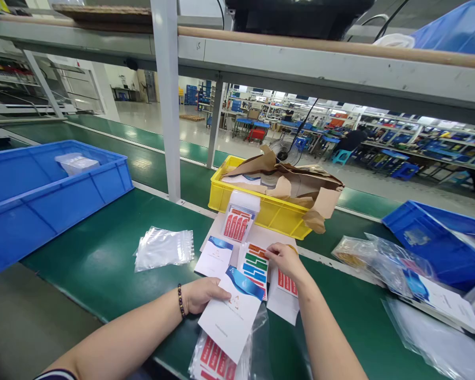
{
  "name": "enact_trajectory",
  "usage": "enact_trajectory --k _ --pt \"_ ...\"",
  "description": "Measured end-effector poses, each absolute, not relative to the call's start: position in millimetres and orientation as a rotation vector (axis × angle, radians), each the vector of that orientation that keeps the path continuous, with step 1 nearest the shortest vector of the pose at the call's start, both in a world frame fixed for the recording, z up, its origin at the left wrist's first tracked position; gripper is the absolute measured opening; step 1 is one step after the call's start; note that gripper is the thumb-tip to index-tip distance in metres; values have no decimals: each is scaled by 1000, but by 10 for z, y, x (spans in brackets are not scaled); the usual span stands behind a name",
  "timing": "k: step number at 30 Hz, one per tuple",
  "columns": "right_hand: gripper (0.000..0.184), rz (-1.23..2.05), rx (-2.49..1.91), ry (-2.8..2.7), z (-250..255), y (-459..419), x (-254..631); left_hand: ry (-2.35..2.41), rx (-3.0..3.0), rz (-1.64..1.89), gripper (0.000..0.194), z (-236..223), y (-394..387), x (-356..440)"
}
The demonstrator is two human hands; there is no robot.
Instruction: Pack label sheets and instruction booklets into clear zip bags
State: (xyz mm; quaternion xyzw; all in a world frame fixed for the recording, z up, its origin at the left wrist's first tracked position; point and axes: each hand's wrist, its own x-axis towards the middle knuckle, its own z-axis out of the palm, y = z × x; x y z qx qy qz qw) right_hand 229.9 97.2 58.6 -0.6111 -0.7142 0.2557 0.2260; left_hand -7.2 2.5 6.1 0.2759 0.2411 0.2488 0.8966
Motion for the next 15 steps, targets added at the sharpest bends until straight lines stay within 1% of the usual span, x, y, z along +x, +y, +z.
enact_trajectory --k 4,6,9,12,14,15 --pt "42 757 -1566 -1652 672 887 2492 516 543 514 31 13 44 -74" --pt "48 763 -1519 -1518 679 791 2508 519 513 525 29 -15 56 -60" --pt "42 890 -1483 -1462 644 538 2327 462 446 580 36 -34 63 -19" --pt "33 1158 -1491 -1514 572 247 2027 377 425 648 48 -17 50 23" --pt "31 1133 -1531 -1594 523 116 1922 391 469 647 45 -3 37 35" --pt "31 1017 -1564 -1640 501 81 1928 420 494 632 42 0 32 35"
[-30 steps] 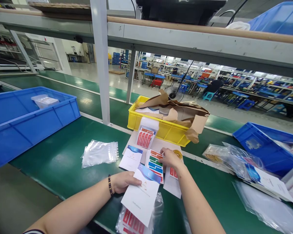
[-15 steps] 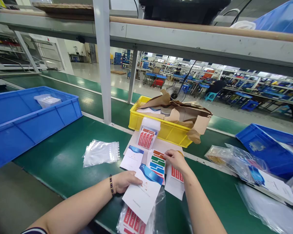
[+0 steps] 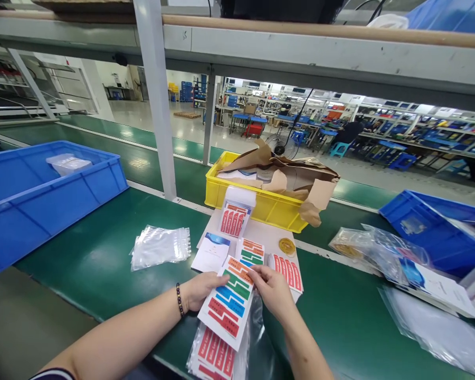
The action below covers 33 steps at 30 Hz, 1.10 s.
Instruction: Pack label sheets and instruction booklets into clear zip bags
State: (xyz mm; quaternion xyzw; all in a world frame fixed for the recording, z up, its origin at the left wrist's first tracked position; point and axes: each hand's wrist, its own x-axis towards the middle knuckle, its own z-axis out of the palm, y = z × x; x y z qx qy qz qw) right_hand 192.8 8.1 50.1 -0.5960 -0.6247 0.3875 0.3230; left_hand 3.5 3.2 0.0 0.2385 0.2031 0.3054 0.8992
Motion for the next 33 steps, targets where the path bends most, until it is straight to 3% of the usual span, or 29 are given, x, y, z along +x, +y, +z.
enact_trajectory --k 4,6,14,18,21,28,33 --pt "30 311 -1731 -1780 427 97 2300 507 520 614 36 -2 37 11" --pt "31 124 -1827 -1905 386 136 2541 512 515 615 35 -5 46 -2" --pt "34 51 -2045 -2222 320 147 2643 500 536 604 31 -18 50 -24" --pt "40 -217 -2196 -2164 376 172 2421 512 550 587 29 -7 39 -26" --pt "33 -330 -2286 -2134 399 202 2315 500 562 592 31 -1 31 -25" --pt "24 -158 -2404 -1983 383 213 2369 526 515 614 29 -9 44 -22" --pt "23 -215 -2160 -1995 328 151 2518 571 436 677 28 15 74 -19"
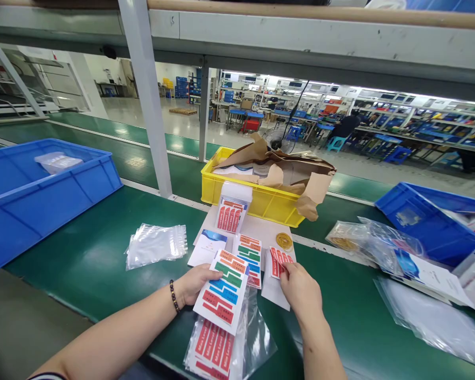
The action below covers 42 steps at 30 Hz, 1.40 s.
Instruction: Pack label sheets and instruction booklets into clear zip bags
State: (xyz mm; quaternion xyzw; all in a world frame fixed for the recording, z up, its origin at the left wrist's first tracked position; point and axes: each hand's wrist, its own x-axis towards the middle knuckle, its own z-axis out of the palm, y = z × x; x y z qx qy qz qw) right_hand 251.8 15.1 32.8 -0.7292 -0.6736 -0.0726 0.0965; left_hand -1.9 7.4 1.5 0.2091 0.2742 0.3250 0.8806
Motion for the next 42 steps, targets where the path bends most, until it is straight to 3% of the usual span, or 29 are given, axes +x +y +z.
enact_trajectory --k 5,9,12,16,21,24,27,32,34,39,42 --pt "21 -537 -1503 -1869 383 -93 2212 551 351 684 31 30 93 -9" --pt "37 -374 -1035 -2161 379 -342 1670 438 267 685 44 60 105 18" --pt "31 -280 -902 -2322 323 -436 1406 485 280 729 49 73 106 40" --pt "25 -256 -855 -2367 262 -451 1327 567 332 795 49 58 85 46" --pt "22 -28 -869 -2360 273 -457 1394 529 527 838 35 60 45 15" --pt "34 213 -1022 -2061 272 -390 1513 519 567 868 34 76 24 6" --pt "45 589 -1243 -1489 260 -257 1642 539 622 835 37 87 1 8" --pt "36 1440 -1211 -1166 277 -105 1752 614 951 776 41 80 -6 -19" --pt "31 1437 -1224 -1051 277 -57 1819 704 1149 766 38 79 14 -52" --pt "29 1061 -1137 -667 255 76 2014 885 1655 675 15 123 51 -115" --pt "26 1059 -1112 -660 257 90 2018 747 1836 630 16 168 42 -124"
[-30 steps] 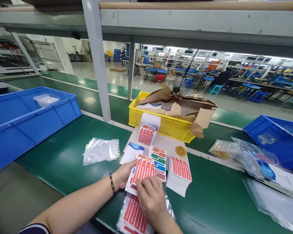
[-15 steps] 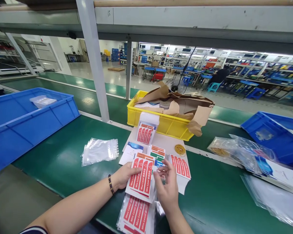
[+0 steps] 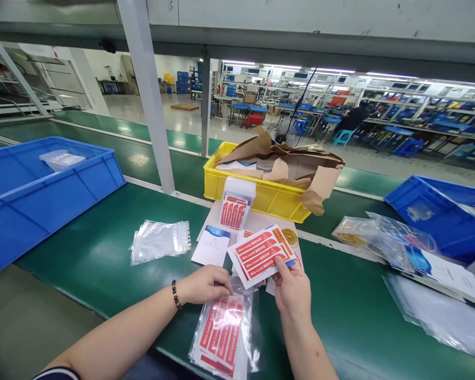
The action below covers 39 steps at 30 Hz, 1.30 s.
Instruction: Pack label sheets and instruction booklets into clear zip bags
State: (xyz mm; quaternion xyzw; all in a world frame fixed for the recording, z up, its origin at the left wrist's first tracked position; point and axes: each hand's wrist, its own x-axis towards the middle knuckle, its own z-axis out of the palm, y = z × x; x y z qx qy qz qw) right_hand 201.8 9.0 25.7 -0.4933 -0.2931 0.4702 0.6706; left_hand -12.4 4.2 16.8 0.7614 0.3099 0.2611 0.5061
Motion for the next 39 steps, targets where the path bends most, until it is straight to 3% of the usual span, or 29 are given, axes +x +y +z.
enact_trajectory --k 9,18,24,28,32,37,39 --pt "24 1104 -1156 -755 259 27 1972 579 1810 625 23 193 32 -131" --pt "31 1284 -1197 -961 289 -8 1942 767 1643 829 12 162 42 -103" --pt "54 1324 -1227 -1185 333 -96 1797 829 1573 905 10 165 39 -73" --pt "19 1198 -1246 -1664 333 -116 1808 863 1474 1035 11 173 38 -58" --pt "20 1253 -1155 -1920 329 -125 1804 874 1405 1088 14 160 31 -44" --pt "21 1358 -1255 -1668 271 -119 1816 800 1080 975 31 114 44 -20" --pt "29 1383 -1280 -1564 253 -111 1820 829 1001 920 27 99 54 -10"
